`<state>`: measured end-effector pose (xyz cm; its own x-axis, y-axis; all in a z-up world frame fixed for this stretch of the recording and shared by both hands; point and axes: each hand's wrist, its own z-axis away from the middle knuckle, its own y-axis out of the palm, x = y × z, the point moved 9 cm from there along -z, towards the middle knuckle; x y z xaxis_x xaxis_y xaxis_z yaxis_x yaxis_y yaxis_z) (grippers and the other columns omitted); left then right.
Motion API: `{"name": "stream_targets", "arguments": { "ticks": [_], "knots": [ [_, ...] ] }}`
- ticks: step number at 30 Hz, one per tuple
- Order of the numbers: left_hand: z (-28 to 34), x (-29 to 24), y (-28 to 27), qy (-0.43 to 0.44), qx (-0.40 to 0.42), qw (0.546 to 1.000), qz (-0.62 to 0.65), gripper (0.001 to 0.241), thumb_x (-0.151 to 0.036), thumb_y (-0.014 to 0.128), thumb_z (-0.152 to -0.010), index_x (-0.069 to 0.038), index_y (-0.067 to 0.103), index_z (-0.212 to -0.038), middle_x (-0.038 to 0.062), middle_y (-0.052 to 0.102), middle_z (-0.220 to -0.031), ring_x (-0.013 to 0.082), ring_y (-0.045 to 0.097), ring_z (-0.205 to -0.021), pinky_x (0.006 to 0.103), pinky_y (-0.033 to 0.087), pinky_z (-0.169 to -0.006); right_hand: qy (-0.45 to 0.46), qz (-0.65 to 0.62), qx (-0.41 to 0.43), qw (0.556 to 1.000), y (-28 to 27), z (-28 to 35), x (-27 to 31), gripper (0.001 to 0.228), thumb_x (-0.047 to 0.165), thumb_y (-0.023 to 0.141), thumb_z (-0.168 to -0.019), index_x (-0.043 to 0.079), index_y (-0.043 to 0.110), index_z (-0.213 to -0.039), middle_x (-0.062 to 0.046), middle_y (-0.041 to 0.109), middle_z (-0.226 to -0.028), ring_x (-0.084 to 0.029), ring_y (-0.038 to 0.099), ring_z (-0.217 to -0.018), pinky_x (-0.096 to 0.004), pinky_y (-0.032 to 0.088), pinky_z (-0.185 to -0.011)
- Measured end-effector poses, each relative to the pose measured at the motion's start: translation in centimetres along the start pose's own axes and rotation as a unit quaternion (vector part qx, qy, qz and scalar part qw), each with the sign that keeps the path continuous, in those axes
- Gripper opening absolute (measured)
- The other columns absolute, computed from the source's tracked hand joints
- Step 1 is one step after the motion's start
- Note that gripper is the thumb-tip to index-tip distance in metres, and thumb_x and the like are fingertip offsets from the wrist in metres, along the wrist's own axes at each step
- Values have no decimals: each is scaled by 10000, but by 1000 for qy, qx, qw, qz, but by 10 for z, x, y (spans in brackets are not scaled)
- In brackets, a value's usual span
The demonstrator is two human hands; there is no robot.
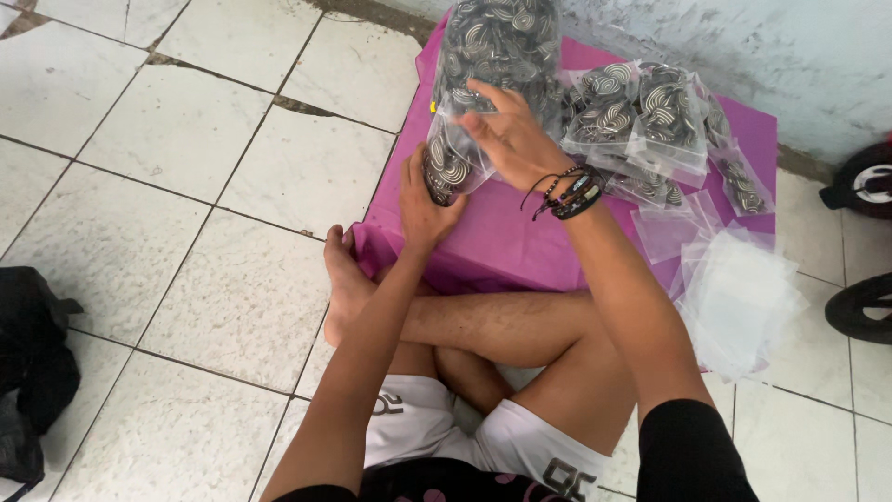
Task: The person places metal coils one at a time into plastic bags, seals the bags, and sets them on a purple cloth.
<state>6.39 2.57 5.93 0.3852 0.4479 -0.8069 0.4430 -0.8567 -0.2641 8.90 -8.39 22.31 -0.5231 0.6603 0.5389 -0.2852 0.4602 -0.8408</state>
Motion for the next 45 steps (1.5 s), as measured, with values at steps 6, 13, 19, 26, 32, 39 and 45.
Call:
{"name": "stream_targets", "arguments": {
  "ticks": [6,13,19,26,32,39,45],
  "knots": [
    [1,-2,-1,21,-10,1000,-6,873,-403,748,-799,-103,374,-1529,167,528,-1409,349,561,-1292,521,531,-1033,-12,-122,-147,981,-14,11,-19,997,861,100,-917,121,505,-1448,-57,752,-1295,-306,643,-1310,-503,449,-1073],
    [4,-10,3,58,9,998,-31,891,-489,758,-828,-97,385,-1536,165,521,-1403,349,564,-1279,514,563,-988,17,3,-33,999,11,-1,-18,1240,872,-96,-789,91,747,-1257,-180,383,-1614,-401,302,-1455,-691,265,-1133],
    [7,11,11,39,7,998,-44,930,-559,733,-830,-103,356,-1549,175,528,-1408,353,566,-1277,527,554,-990,-16,-58,-130,990,5,3,-33,1208,891,-79,-843,54,561,-1435,-31,809,-1081,-261,619,-1310,-525,262,-1178],
    [3,2,-20,14,-176,984,-29,893,-277,911,-732,-27,474,-1470,251,609,-1286,465,648,-1213,512,533,-1062,73,-308,-335,887,33,46,-109,593,475,387,-1074,86,664,-723,-85,671,-643,-170,659,-556,-260,563,-527],
    [7,12,-16,21,-166,986,-26,927,-335,941,-698,-35,481,-1445,236,613,-1271,465,655,-1197,533,540,-1045,122,88,-250,957,108,17,-165,152,275,715,-888,166,779,-973,-101,761,-827,-335,758,-815,-472,619,-716],
    [7,19,-10,31,-167,985,-27,913,-338,948,-698,-31,499,-1432,216,616,-1248,448,661,-1174,514,542,-1043,244,201,-260,912,116,-16,-173,230,287,731,-855,69,749,-784,-170,738,-720,-411,760,-742,-537,615,-656],
    [7,17,-12,35,-154,987,-23,952,-288,960,-675,-16,474,-1446,240,607,-1240,476,651,-1163,547,541,-1029,250,51,-395,883,118,-4,-221,334,344,793,-880,16,767,-820,-259,721,-732,-536,713,-785,-635,570,-700]
  ]
}}
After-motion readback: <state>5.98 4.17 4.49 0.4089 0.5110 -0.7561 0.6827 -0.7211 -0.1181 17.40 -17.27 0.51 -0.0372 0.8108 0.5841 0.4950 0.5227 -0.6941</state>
